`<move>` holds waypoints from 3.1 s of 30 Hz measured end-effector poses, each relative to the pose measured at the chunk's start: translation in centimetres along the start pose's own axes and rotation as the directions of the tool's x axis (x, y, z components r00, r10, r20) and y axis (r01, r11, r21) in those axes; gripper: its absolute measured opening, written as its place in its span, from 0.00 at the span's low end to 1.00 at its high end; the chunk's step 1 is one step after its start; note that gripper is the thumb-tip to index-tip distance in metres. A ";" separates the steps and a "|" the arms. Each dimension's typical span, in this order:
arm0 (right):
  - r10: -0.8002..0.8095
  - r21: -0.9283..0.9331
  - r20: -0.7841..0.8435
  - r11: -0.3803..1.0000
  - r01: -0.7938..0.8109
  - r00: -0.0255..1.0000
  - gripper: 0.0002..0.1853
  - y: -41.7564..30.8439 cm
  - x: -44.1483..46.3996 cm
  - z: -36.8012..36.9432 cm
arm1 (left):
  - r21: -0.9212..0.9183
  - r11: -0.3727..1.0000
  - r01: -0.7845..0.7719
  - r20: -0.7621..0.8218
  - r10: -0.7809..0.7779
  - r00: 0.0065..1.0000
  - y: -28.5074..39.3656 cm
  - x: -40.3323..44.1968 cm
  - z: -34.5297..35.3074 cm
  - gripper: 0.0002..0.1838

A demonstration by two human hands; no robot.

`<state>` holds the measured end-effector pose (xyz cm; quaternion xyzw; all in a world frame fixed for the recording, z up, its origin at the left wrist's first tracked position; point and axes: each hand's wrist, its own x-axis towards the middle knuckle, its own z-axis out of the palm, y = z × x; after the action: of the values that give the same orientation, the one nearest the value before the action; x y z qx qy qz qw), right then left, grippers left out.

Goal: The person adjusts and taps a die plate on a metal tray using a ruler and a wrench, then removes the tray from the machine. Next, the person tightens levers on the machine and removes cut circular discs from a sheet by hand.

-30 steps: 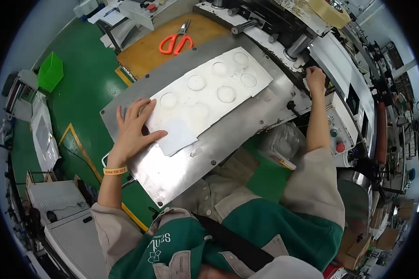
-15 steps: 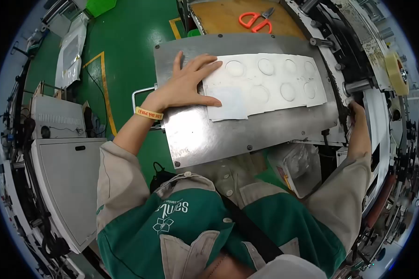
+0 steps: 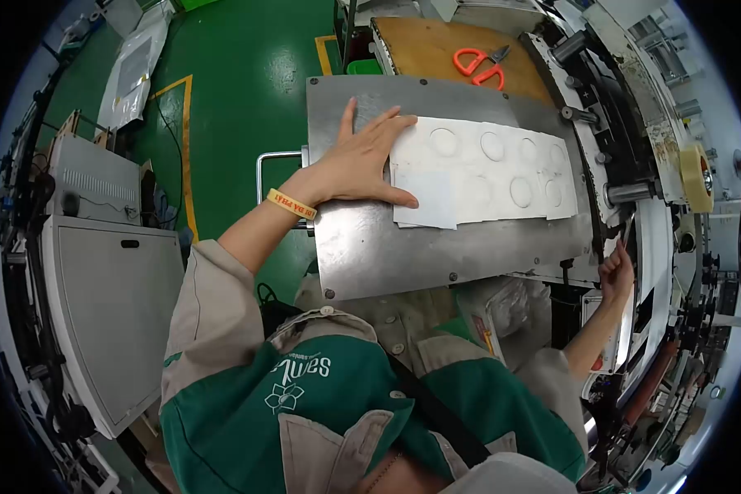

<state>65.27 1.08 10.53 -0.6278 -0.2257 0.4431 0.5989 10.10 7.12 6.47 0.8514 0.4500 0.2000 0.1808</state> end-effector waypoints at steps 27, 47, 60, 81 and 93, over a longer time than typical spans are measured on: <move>-0.218 -0.513 0.831 0.055 0.857 0.511 0.20 6.5 -18.6 30.3 | -0.061 0.998 -0.010 -0.248 -0.005 0.969 -0.6 -0.9 1.0 0.70; -0.333 -0.536 0.733 0.256 0.805 0.594 0.21 6.5 -19.8 31.6 | -0.101 0.995 -0.008 -0.420 -0.035 0.907 -0.2 -1.9 1.5 0.70; -0.357 -0.469 0.806 0.101 0.877 0.472 0.20 7.0 -19.7 31.2 | -0.111 0.994 0.017 -0.372 -0.057 0.927 0.0 -1.7 1.3 0.72; -0.079 -0.614 0.787 -0.002 0.789 0.612 0.26 7.8 -21.6 28.5 | -0.107 0.994 0.009 -0.352 -0.046 0.935 -0.1 -1.6 1.2 0.74; -0.403 -0.564 0.697 0.202 0.801 0.593 0.23 7.0 -22.4 28.4 | -0.186 0.982 -0.012 -0.295 -0.045 0.954 -0.4 -1.7 0.7 0.75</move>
<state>28.78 -2.76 13.43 -0.5798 -0.7594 0.1089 0.2744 9.28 5.81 5.31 0.7871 0.4585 0.3658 0.1912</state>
